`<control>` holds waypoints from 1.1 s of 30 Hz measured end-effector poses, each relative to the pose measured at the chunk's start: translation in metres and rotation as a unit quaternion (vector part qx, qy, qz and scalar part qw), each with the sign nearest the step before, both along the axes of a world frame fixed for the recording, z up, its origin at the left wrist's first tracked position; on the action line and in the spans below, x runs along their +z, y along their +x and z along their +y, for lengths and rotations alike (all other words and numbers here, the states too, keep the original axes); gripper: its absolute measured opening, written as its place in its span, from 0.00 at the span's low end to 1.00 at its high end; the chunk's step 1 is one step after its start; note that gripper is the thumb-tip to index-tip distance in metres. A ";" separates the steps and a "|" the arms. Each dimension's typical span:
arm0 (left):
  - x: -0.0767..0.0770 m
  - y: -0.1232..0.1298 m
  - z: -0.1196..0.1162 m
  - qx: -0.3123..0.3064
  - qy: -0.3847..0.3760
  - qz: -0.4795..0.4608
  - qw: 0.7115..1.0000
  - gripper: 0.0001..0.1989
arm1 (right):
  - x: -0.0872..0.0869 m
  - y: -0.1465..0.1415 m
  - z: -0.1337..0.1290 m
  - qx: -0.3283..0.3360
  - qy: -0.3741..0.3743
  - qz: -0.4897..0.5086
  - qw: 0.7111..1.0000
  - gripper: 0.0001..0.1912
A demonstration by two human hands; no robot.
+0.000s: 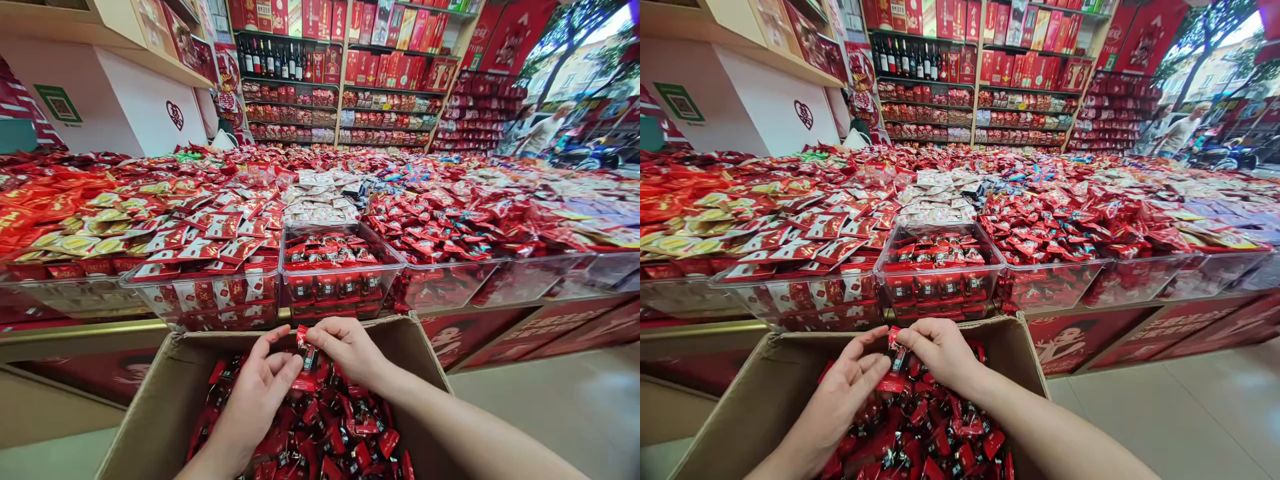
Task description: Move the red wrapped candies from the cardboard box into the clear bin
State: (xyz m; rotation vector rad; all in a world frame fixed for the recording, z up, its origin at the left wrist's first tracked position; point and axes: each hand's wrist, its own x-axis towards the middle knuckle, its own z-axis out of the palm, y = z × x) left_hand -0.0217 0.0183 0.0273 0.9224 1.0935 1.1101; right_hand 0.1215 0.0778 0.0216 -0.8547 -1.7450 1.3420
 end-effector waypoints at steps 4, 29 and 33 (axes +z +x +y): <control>0.002 -0.001 0.000 -0.065 -0.120 -0.127 0.982 0.09 | 0.003 0.007 -0.007 -0.005 0.207 0.033 0.978 0.10; 0.008 -0.002 0.005 0.026 0.041 0.003 0.999 0.29 | -0.003 0.007 -0.009 0.061 -0.205 0.160 0.964 0.15; 0.004 -0.002 0.006 0.037 0.042 0.032 0.998 0.26 | -0.006 0.008 -0.010 0.075 -0.179 0.126 0.973 0.16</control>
